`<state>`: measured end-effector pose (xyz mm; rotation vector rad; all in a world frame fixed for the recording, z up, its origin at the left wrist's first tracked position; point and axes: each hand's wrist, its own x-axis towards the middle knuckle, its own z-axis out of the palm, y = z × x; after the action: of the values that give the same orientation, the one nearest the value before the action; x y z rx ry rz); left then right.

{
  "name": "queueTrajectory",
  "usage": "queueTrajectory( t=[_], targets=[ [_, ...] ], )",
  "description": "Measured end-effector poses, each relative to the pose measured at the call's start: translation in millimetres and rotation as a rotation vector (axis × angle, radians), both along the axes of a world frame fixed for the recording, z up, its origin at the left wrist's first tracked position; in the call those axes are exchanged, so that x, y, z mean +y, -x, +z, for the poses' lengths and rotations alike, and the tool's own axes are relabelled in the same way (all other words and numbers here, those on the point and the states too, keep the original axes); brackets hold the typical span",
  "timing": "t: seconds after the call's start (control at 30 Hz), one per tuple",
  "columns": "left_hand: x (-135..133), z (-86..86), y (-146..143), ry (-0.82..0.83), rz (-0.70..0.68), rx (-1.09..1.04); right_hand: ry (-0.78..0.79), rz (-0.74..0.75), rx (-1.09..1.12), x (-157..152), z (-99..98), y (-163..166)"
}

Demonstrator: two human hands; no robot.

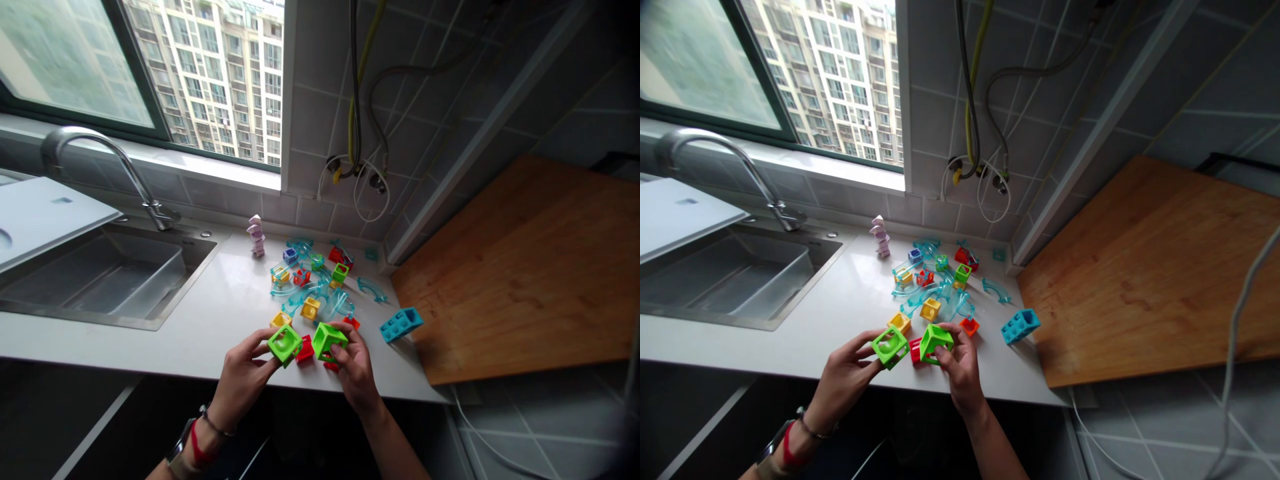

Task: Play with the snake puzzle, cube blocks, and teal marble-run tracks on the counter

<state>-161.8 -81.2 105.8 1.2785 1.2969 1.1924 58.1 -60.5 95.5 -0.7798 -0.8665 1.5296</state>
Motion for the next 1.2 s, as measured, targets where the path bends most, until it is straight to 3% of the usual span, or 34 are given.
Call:
queueTrajectory(
  t=[0.1,0.2,0.33,0.5,0.8,1.03,1.2],
  targets=[
    [-3.9,7.7,-1.8,-0.086,-0.084,0.048,-0.066,0.016,-0.042,-5.4,9.1,-1.6],
    [-3.7,13.8,-2.6,-0.059,-0.169,0.074,-0.15,0.015,-0.128,-11.1,18.6,-2.6],
    [-3.3,19.0,-3.5,-0.074,-0.23,0.141,-0.243,0.006,-0.366,-20.7,28.1,-3.8],
    [-7.9,23.1,-8.7,-0.188,-0.174,0.286,-0.322,-0.024,-0.628,-28.5,32.3,-2.6],
    [-9.8,12.9,-13.5,-0.361,-0.177,0.496,-0.43,-0.037,-0.703,-29.1,29.5,3.6],
    [-14.4,10.6,-12.1,-0.347,-0.187,0.504,-0.352,0.043,-0.719,-30.8,26.8,10.8],
    [-18.4,7.8,-14.6,-0.364,-0.089,0.487,-0.336,-0.083,-0.812,-33.2,25.3,19.7]
  ],
)
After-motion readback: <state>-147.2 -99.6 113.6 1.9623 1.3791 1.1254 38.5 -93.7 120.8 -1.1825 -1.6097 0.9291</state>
